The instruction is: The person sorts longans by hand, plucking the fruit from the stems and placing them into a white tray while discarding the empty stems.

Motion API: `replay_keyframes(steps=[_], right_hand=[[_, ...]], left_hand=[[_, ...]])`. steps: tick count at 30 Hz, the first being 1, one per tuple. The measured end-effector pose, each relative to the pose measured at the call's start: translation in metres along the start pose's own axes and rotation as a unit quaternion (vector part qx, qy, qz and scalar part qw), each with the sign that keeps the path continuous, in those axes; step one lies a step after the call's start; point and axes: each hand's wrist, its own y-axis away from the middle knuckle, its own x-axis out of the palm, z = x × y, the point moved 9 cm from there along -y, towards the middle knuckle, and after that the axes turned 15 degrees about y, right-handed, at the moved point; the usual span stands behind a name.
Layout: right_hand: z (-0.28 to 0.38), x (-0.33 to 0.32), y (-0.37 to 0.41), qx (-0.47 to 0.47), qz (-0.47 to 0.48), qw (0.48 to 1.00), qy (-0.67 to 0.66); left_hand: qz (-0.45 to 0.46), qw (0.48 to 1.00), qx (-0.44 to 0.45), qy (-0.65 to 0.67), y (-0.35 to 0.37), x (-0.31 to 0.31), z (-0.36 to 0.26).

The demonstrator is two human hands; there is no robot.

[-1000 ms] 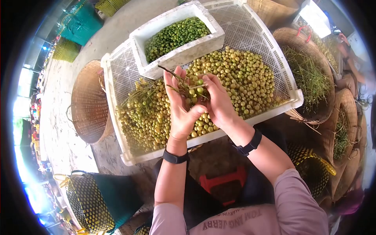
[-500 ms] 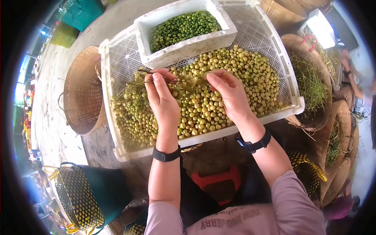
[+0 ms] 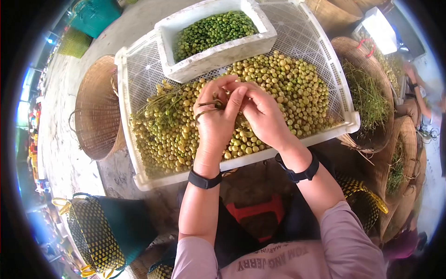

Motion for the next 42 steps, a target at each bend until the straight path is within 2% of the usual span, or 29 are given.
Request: replay_keyframes(steps=[1,2,4,6,8,9,10,12,14,17,19,20,22,23,24,26,27,29,34,36,38,40,42], right_hand=[[-0.004,0.001,0.002,0.016,-0.012,0.999,-0.026],[-0.005,-0.002,0.002,0.018,-0.013,0.999,-0.027],[-0.028,0.001,0.003,0.131,0.034,0.986,-0.099],[-0.028,-0.002,0.003,0.138,0.016,0.979,-0.151],[-0.010,-0.009,-0.002,0.057,0.041,0.998,0.002],[-0.008,-0.009,-0.002,0.071,0.049,0.996,-0.038],[-0.008,-0.016,-0.003,0.072,0.048,0.996,-0.039],[-0.029,-0.044,-0.007,0.158,-0.005,0.987,-0.002],[-0.048,-0.048,-0.007,0.179,-0.040,0.980,-0.081],[-0.047,-0.020,0.003,0.196,0.057,0.975,-0.088],[-0.038,-0.006,0.006,0.181,0.094,0.973,-0.108],[-0.035,0.000,0.007,0.176,0.117,0.969,-0.128],[-0.030,0.006,0.009,0.187,0.116,0.963,-0.157],[-0.029,0.007,0.008,0.196,0.116,0.956,-0.185],[-0.030,0.006,0.007,0.195,0.114,0.957,-0.184],[-0.032,0.014,0.012,0.212,0.173,0.940,-0.203],[-0.031,0.017,0.012,0.213,0.188,0.933,-0.220],[-0.033,0.017,0.015,0.229,0.187,0.922,-0.251],[-0.040,0.019,0.024,0.307,0.152,0.873,-0.348],[-0.045,0.018,0.025,0.310,0.145,0.863,-0.372],[-0.047,0.013,0.022,0.317,0.120,0.845,-0.413],[-0.049,0.008,0.017,0.292,0.107,0.850,-0.425],[-0.048,0.006,0.017,0.294,0.107,0.854,-0.416]], left_hand=[[-0.001,0.998,0.057,-0.025,0.000,0.001,-0.012],[0.001,0.998,0.056,-0.026,0.001,0.002,-0.016],[0.037,0.993,0.087,-0.070,0.004,0.012,-0.026],[0.045,0.993,0.097,-0.054,0.006,0.017,-0.024],[-0.012,0.996,0.024,0.086,0.004,0.007,-0.010],[-0.066,0.980,-0.085,0.168,0.007,-0.003,0.005],[-0.065,0.976,-0.096,0.184,0.001,-0.012,0.004],[-0.101,0.944,-0.110,0.295,-0.005,-0.028,0.010],[-0.136,0.912,-0.133,0.364,-0.005,-0.036,0.013],[-0.103,0.904,-0.151,0.387,-0.009,-0.034,0.015],[-0.058,0.877,-0.181,0.442,-0.008,-0.023,0.015],[-0.057,0.877,-0.181,0.442,-0.008,-0.024,0.017],[0.012,0.871,-0.177,0.459,-0.008,-0.015,0.015],[0.008,0.874,-0.178,0.452,-0.008,-0.012,0.017],[0.027,0.882,-0.173,0.437,-0.007,-0.009,0.014],[0.052,0.916,-0.159,0.365,-0.005,-0.005,0.011],[0.053,0.916,-0.159,0.365,-0.005,-0.004,0.011],[0.071,0.937,-0.159,0.304,-0.004,-0.001,0.011],[0.014,0.945,-0.141,0.294,-0.008,-0.012,0.016],[-0.003,0.946,-0.131,0.296,-0.011,-0.017,0.017],[-0.020,0.881,-0.160,0.445,-0.013,-0.020,0.022],[-0.056,0.840,-0.180,0.509,-0.013,-0.025,0.025],[-0.018,0.787,-0.180,0.589,-0.015,-0.026,0.029]])
